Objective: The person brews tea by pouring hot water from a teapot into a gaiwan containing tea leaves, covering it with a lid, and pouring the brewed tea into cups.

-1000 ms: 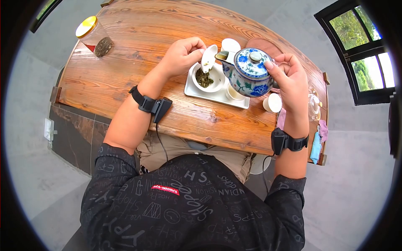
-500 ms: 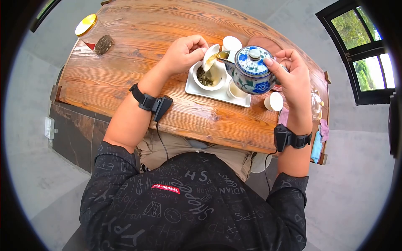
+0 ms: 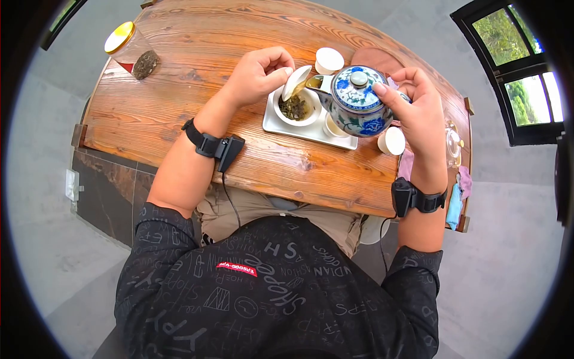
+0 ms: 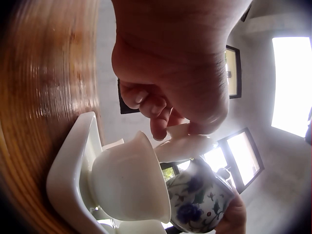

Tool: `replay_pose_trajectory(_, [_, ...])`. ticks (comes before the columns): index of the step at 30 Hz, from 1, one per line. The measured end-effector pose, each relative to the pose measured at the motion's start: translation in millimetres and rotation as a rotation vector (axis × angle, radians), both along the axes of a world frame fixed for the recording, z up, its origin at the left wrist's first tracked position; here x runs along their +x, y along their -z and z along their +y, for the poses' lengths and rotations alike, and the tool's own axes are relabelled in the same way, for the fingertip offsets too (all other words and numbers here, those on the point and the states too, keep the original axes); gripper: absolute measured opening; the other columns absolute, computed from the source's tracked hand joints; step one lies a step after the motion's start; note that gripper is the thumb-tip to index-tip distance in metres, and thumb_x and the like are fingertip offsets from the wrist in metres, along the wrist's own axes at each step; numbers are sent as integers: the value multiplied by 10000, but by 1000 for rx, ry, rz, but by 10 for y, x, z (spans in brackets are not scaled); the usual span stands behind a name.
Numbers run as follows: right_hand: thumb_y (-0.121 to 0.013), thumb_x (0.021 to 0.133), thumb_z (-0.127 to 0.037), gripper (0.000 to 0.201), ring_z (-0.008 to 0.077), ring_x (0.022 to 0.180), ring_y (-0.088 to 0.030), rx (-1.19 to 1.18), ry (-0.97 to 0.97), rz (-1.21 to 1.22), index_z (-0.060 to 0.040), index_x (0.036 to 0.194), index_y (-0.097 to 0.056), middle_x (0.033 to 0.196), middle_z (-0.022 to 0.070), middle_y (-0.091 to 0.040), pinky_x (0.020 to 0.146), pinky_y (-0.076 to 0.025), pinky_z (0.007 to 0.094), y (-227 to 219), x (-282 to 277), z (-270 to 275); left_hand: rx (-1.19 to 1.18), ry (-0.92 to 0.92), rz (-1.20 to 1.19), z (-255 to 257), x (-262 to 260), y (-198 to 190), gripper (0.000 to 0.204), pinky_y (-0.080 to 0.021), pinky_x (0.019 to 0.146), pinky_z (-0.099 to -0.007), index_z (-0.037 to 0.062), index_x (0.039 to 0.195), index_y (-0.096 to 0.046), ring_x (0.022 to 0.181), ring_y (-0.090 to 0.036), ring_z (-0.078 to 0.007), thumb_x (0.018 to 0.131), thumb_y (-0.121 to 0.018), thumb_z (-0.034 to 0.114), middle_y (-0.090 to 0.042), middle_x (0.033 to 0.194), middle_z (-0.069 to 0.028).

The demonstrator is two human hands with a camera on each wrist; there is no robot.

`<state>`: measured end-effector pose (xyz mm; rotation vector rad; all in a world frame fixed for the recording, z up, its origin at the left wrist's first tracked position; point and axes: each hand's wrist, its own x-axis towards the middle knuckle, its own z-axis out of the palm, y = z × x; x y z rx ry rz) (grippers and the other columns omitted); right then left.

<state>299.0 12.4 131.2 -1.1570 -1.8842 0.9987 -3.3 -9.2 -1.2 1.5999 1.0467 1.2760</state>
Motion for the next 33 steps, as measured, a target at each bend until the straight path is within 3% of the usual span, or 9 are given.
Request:
replay_pose_trajectory(3, [-872, 827, -213, 370, 17, 616, -555, -9, -15, 11, -9, 998, -615, 664, -27, -623, 539, -392, 186, -11, -9, -7, -2, -39, -151, -6, 46, -12, 82, -449, 629, -205, 20, 942, -672, 712, -541, -19, 939, -658, 100, -636, 814, 46])
replay_pose_trajectory(33, [-857, 837, -185, 327, 33, 637, -592, 52, -17, -74, -13, 987, -624, 679, 0, -654, 569, -424, 193, -109, 77, -69, 26, -92, -106, 3, 27, -7, 106, -432, 591, -212, 16, 921, -662, 669, -525, -20, 938, -672, 120, -624, 759, 42])
